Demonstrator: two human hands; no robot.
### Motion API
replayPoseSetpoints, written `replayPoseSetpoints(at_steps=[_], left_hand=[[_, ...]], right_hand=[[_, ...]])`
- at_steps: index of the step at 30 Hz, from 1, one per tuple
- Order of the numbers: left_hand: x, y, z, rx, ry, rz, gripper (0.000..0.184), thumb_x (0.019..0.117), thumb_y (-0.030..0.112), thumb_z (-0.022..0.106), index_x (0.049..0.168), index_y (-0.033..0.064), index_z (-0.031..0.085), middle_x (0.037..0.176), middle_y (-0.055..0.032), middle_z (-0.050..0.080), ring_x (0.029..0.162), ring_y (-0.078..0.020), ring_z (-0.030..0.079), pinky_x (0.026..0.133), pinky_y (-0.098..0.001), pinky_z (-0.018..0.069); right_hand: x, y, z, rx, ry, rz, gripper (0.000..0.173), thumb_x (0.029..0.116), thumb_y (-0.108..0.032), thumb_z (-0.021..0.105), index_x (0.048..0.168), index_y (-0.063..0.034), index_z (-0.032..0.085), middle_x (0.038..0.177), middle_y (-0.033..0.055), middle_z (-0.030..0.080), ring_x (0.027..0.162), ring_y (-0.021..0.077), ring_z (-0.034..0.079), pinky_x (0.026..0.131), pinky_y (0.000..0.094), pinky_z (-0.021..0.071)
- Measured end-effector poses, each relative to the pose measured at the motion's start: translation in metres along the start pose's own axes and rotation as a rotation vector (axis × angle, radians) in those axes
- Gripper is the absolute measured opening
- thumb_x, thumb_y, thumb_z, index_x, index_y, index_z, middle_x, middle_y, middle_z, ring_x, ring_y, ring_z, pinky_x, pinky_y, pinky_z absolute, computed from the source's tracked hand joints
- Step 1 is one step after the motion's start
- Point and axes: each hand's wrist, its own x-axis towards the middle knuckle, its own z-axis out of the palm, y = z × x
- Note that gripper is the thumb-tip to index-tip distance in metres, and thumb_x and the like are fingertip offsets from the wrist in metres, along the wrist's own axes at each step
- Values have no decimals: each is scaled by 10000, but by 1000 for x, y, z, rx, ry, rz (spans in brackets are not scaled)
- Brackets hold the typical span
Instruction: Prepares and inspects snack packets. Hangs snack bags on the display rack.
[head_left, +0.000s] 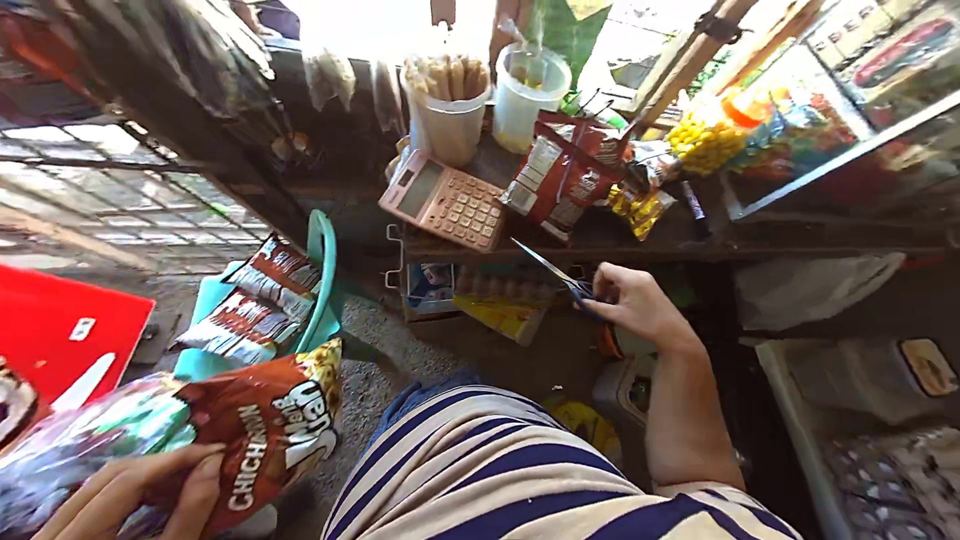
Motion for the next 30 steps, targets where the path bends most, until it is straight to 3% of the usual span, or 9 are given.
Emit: replayPoseSetpoints(at_steps=[7, 9, 12, 15, 18, 21, 24, 27, 30], left_hand=[[11, 6, 18, -25, -28, -53, 254, 980, 110, 605, 947, -135, 663, 834, -238, 655, 763, -137, 619, 709, -214, 507], [18, 10, 25, -30, 33, -95, 290, 984, 146, 608, 985, -140, 662, 893, -215, 678, 822, -73, 628, 760, -194, 514], [29, 23, 36, -82, 181, -171, 277, 971, 172, 623, 1002, -101, 663, 939, -69, 701, 846, 68, 616, 786, -116, 516], [39, 37, 46, -192, 261, -281, 173, 933, 128, 637, 1023, -17, 664, 929, 81, 687, 800, 100, 625, 755, -112, 544], [41, 43, 50, -213, 296, -341, 151, 913, 104, 661, 1029, 8, 673, 921, 84, 690, 775, 79, 637, 724, -126, 560], [42, 48, 50, -221, 327, -426, 118, 895, 85, 677, 1001, 35, 685, 874, 81, 700, 725, 63, 642, 677, -135, 564], [47, 45, 52, -257, 342, -505, 97, 877, 84, 682, 969, 55, 682, 814, 84, 688, 667, 45, 634, 627, -151, 562], [59, 33, 53, -287, 349, -541, 75, 888, 100, 676, 952, 60, 679, 796, 73, 692, 654, 30, 640, 624, -167, 566], [76, 20, 48, -299, 351, -596, 62, 892, 114, 668, 939, 73, 675, 792, 68, 697, 649, 24, 646, 623, -175, 568]], right_hand=[[-38, 50, -59, -229, 162, 514, 279, 880, -210, 824, 952, 15, 676, 893, 221, 674, 843, 396, 654, 777, 651, 503], [-17, 55, -56, -295, 167, 510, 275, 875, -199, 832, 973, 15, 689, 939, 252, 685, 898, 456, 662, 796, 708, 493], [25, 61, -41, -349, 151, 347, 261, 926, -168, 775, 1039, 53, 695, 1040, 301, 682, 991, 514, 659, 843, 739, 488], [59, 63, -30, -405, 160, 249, 248, 1017, -165, 647, 1093, 62, 710, 1153, 311, 664, 1083, 529, 638, 910, 734, 472], [63, 43, -23, -461, 234, 221, 339, 1041, -246, 579, 1149, 51, 700, 1193, 347, 642, 1083, 569, 627, 870, 763, 459], [51, 2, 8, -348, 438, -85, 330, 1021, -239, 595, 1052, 63, 724, 1032, 296, 686, 903, 424, 692, 787, 559, 560], [53, -50, 73, -20, 298, -478, 245, 990, -231, 635, 950, -28, 765, 984, 130, 744, 935, 207, 716, 834, 345, 597], [68, -105, 145, 178, 3, -829, 212, 974, -310, 687, 1047, -124, 759, 1136, 57, 742, 1116, 199, 677, 972, 381, 548], [85, -170, 187, 196, -54, -995, 497, 865, -468, 775, 1236, -148, 690, 1308, 98, 679, 1252, 284, 614, 1045, 482, 496]])
